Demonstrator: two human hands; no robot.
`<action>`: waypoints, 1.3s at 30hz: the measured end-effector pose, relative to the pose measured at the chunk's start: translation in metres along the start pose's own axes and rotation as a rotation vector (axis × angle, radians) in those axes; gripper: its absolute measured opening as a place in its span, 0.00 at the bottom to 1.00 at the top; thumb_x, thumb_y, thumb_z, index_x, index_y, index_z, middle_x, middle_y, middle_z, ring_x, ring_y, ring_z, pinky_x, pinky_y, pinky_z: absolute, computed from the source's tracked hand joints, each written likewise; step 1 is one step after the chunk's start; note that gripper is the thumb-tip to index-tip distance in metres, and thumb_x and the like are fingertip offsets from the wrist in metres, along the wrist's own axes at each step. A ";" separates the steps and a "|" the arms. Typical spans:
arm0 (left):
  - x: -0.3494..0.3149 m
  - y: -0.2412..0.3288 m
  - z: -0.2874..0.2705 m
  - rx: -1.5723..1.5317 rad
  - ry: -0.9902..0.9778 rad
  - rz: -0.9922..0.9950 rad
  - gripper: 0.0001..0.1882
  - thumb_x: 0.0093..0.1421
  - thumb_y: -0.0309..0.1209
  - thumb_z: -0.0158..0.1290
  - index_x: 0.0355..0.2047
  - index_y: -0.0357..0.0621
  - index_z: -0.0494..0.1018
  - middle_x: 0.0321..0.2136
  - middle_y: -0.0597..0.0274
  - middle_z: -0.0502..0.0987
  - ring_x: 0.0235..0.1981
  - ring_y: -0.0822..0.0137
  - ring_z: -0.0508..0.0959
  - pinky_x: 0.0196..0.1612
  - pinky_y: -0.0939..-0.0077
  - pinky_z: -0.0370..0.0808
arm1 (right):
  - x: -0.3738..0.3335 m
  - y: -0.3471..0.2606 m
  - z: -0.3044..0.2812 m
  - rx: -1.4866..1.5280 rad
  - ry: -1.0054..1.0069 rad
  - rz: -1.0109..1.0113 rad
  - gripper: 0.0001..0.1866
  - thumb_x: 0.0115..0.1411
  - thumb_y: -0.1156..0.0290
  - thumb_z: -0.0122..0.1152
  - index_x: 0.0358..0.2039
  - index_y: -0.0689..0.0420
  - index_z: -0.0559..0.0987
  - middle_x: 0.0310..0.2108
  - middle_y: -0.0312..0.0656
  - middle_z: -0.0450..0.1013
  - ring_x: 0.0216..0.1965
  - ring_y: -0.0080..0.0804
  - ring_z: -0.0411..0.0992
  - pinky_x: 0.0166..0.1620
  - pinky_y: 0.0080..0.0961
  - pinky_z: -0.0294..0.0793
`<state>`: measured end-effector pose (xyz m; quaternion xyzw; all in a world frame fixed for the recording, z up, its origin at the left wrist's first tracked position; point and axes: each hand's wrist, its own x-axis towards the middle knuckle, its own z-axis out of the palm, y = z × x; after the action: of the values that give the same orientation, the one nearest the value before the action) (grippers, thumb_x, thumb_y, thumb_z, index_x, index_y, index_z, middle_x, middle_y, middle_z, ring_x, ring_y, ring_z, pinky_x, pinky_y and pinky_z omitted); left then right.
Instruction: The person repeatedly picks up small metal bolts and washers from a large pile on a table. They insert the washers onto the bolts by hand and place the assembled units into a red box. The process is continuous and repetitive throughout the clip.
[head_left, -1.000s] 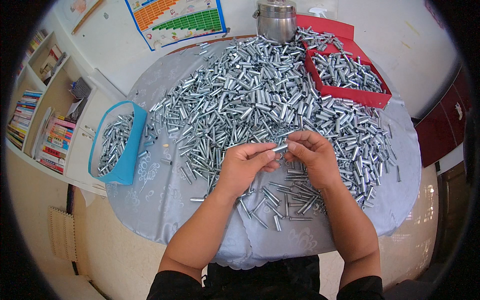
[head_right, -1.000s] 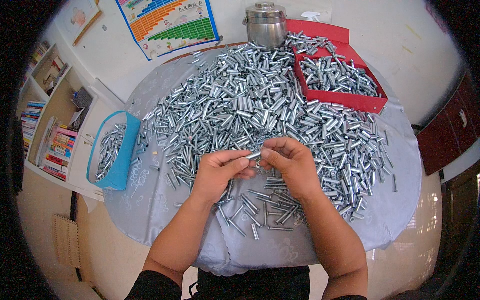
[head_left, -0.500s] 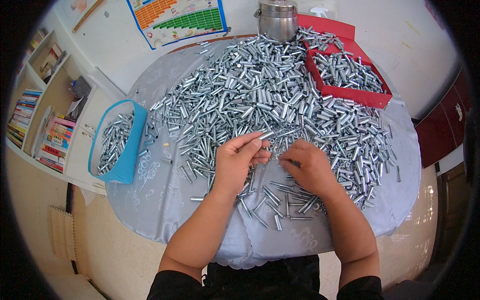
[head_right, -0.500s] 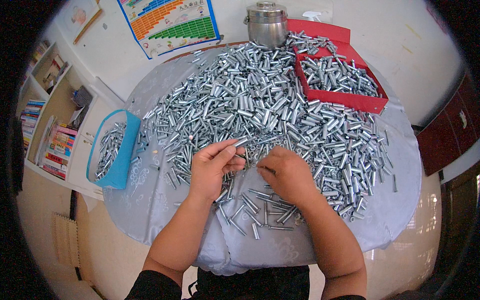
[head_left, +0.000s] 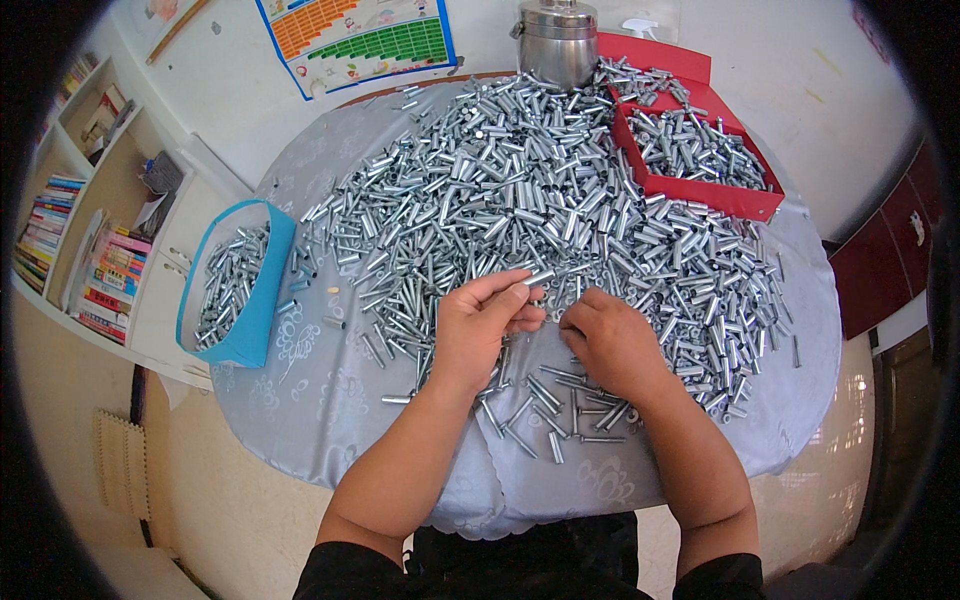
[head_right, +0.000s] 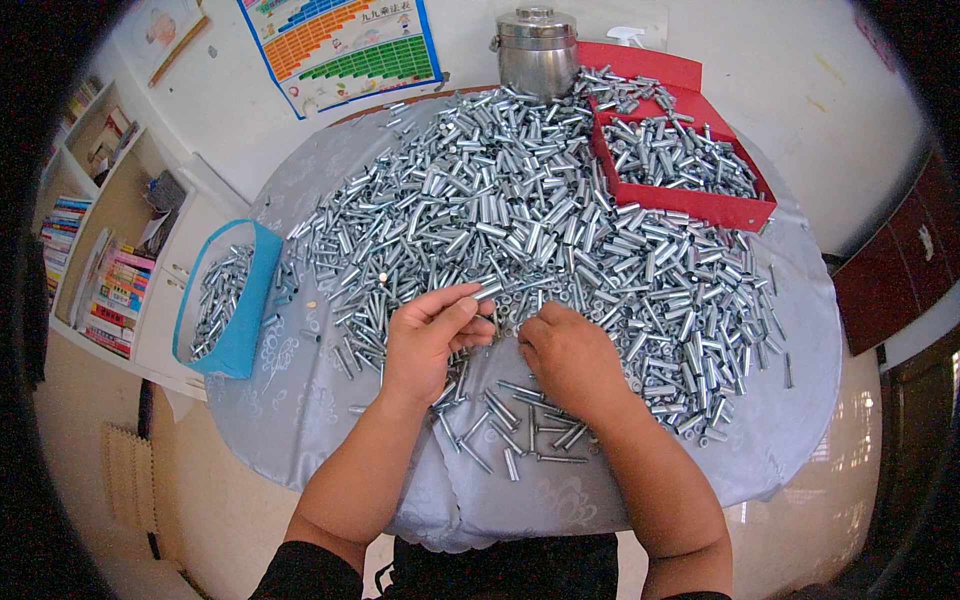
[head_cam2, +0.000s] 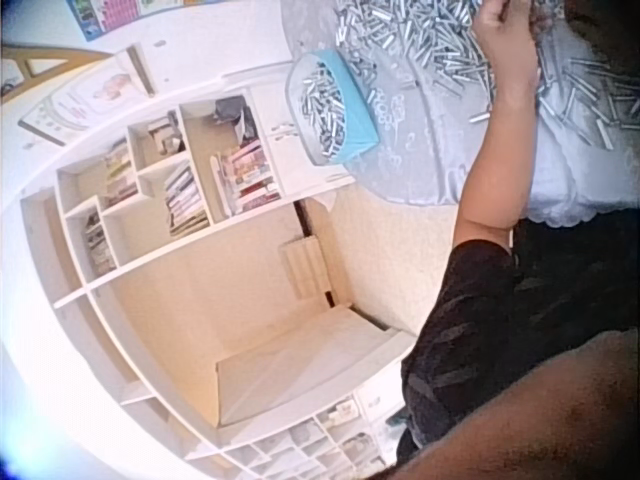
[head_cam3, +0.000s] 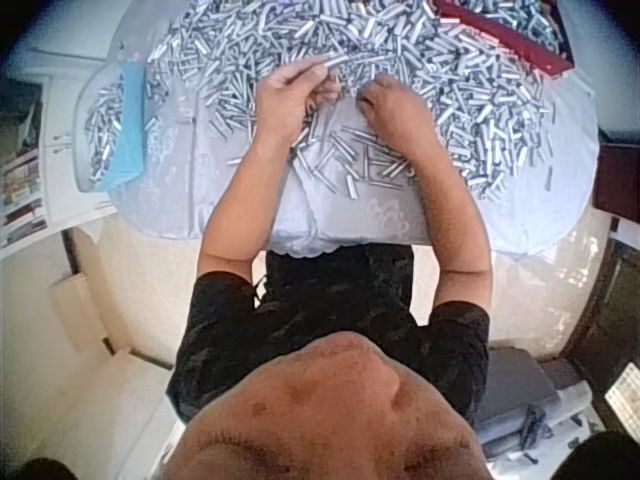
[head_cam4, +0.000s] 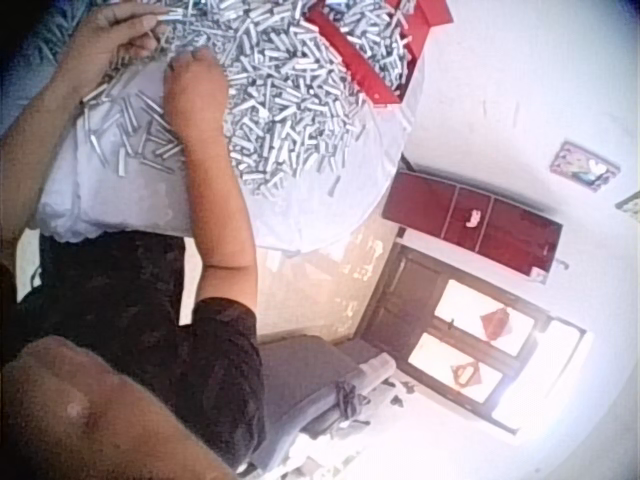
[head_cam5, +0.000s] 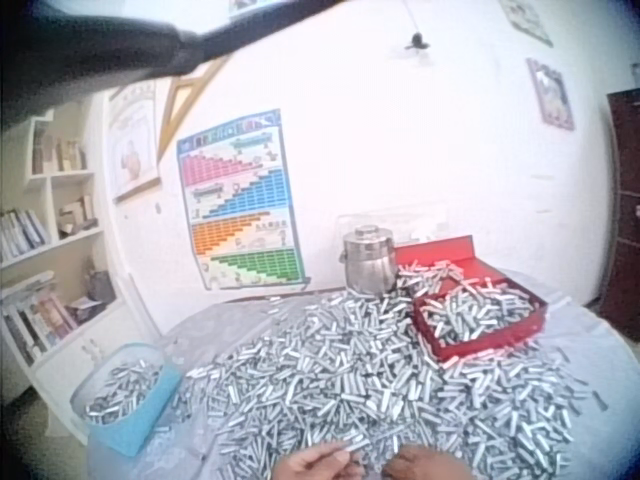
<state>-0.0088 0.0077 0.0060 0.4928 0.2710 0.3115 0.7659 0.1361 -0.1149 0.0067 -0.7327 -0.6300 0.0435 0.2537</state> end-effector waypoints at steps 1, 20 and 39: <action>0.000 0.000 0.000 0.000 -0.001 0.000 0.14 0.63 0.26 0.52 0.48 0.33 0.73 0.36 0.52 0.81 0.31 0.68 0.82 0.36 0.76 0.80 | 0.000 0.000 -0.001 0.006 0.003 -0.003 0.06 0.54 0.69 0.60 0.29 0.57 0.76 0.30 0.45 0.70 0.35 0.44 0.73 0.39 0.38 0.74; 0.000 -0.001 -0.002 -0.009 -0.013 0.020 0.13 0.63 0.26 0.52 0.46 0.34 0.74 0.36 0.52 0.81 0.31 0.68 0.82 0.35 0.76 0.80 | -0.004 0.001 -0.008 0.004 -0.045 0.000 0.06 0.53 0.68 0.60 0.31 0.55 0.80 0.31 0.44 0.72 0.36 0.44 0.73 0.39 0.37 0.74; 0.001 -0.002 -0.002 0.004 -0.017 0.013 0.13 0.62 0.25 0.52 0.46 0.33 0.74 0.36 0.52 0.81 0.31 0.68 0.82 0.35 0.75 0.81 | -0.006 0.000 -0.012 0.014 -0.092 0.031 0.06 0.51 0.72 0.58 0.31 0.56 0.79 0.31 0.44 0.73 0.36 0.45 0.74 0.40 0.38 0.73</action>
<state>-0.0090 0.0088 0.0032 0.4989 0.2617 0.3118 0.7651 0.1397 -0.1244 0.0150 -0.7379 -0.6292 0.0854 0.2289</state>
